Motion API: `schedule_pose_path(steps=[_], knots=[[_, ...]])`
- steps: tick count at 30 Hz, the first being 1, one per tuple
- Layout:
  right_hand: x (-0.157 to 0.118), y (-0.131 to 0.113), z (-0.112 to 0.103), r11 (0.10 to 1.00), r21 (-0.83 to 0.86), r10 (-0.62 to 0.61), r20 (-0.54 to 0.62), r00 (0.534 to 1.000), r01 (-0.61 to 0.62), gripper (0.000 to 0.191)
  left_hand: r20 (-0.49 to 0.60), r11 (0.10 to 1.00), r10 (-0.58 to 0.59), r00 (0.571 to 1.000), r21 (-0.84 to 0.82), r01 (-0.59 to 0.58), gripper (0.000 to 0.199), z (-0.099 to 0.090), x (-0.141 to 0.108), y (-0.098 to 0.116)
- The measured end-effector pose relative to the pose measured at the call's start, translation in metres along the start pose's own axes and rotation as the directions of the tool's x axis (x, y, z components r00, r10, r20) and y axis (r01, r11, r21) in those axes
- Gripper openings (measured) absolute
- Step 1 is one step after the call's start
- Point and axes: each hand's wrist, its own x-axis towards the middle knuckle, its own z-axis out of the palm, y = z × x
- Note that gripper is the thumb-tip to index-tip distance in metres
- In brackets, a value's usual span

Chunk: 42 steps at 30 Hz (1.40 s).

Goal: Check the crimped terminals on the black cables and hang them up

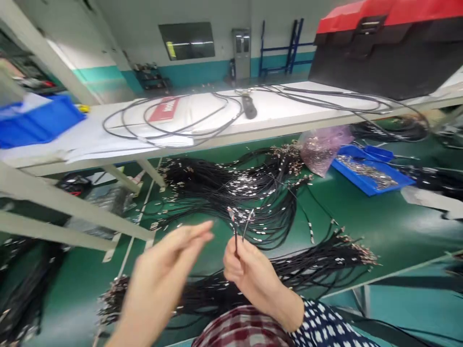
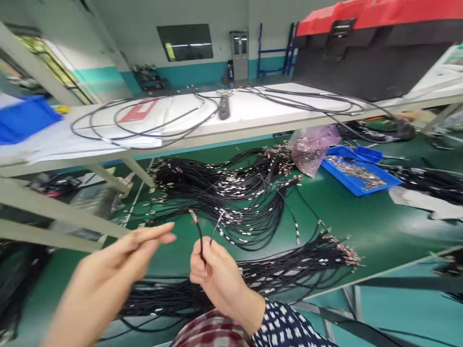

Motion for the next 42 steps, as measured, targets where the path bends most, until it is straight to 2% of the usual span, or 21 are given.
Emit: schedule_pose_path(steps=[2, 4, 6, 8, 10, 12, 15, 18, 20, 22, 24, 26, 31, 37, 42], knots=[[-0.006, 0.012, 0.009, 0.999, -0.016, 0.044, 0.072, 0.996, -0.043, 0.027, 0.083, 1.0, -0.018, 0.996, 0.016, 0.017, 0.019, 0.013, 0.008, -0.003], [-0.009, 0.017, 0.01, 0.998, -0.048, 0.052, 0.063, 0.997, -0.049, 0.029, 0.154, 0.996, -0.073, 0.985, -0.036, 0.079, 0.02, 0.025, 0.013, -0.009], [-0.012, 0.015, 0.006, 0.985, -0.169, -0.012, 0.037, 0.999, 0.018, 0.031, 0.189, 0.983, -0.144, 0.971, -0.085, 0.162, 0.024, 0.03, 0.013, -0.015], [-0.013, 0.006, 0.003, 0.929, -0.347, -0.138, 0.001, 0.99, 0.13, 0.032, 0.208, 0.973, -0.176, 0.962, -0.111, 0.202, 0.025, 0.027, 0.009, -0.019], [-0.013, -0.008, 0.002, 0.862, -0.472, -0.23, -0.039, 0.972, 0.185, 0.031, 0.249, 0.972, -0.186, 0.95, -0.098, 0.216, 0.025, 0.019, 0.005, -0.021], [-0.012, -0.022, 0.006, 0.833, -0.528, -0.225, -0.053, 0.973, 0.164, 0.028, 0.301, 0.969, -0.209, 0.93, -0.067, 0.239, 0.027, 0.011, 0.002, -0.023], [-0.009, -0.037, 0.016, 0.782, -0.609, -0.141, 0.038, 0.989, 0.135, 0.029, 0.36, 0.962, -0.237, 0.902, -0.042, 0.27, 0.032, 0.009, -0.002, -0.023], [-0.004, -0.044, 0.025, 0.736, -0.66, -0.138, 0.068, 0.988, 0.149, 0.033, 0.363, 0.965, -0.228, 0.903, -0.041, 0.26, 0.032, 0.013, -0.005, -0.023], [-0.002, -0.046, 0.029, 0.768, -0.633, -0.102, 0.028, 0.994, 0.097, 0.035, 0.356, 0.967, -0.215, 0.909, -0.055, 0.25, 0.029, 0.016, -0.007, -0.022], [0.0, -0.047, 0.031, 0.822, -0.57, -0.002, -0.005, 1.0, -0.001, 0.037, 0.352, 0.965, -0.209, 0.913, -0.076, 0.25, 0.026, 0.017, -0.008, -0.022], [0.0, -0.047, 0.031, 0.852, -0.518, 0.087, -0.005, 0.996, -0.077, 0.037, 0.342, 0.964, -0.2, 0.918, -0.101, 0.248, 0.025, 0.017, -0.009, -0.023], [0.0, -0.047, 0.031, 0.862, -0.498, 0.114, 0.007, 0.993, -0.096, 0.037, 0.331, 0.962, -0.194, 0.923, -0.122, 0.246, 0.024, 0.016, -0.01, -0.024], [-0.003, -0.045, 0.033, 0.847, -0.532, 0.01, 0.015, 1.0, -0.001, 0.036, 0.305, 0.958, -0.212, 0.928, -0.122, 0.259, 0.027, 0.015, -0.011, -0.024], [-0.007, -0.038, 0.044, 0.692, -0.69, -0.233, 0.066, 0.97, 0.213, 0.04, 0.234, 0.963, -0.211, 0.949, -0.115, 0.242, 0.031, 0.019, -0.01, -0.023], [-0.005, -0.035, 0.045, 0.642, -0.724, -0.256, 0.109, 0.961, 0.253, 0.038, 0.269, 0.924, -0.26, 0.928, -0.211, 0.32, 0.031, 0.02, -0.01, -0.023]])
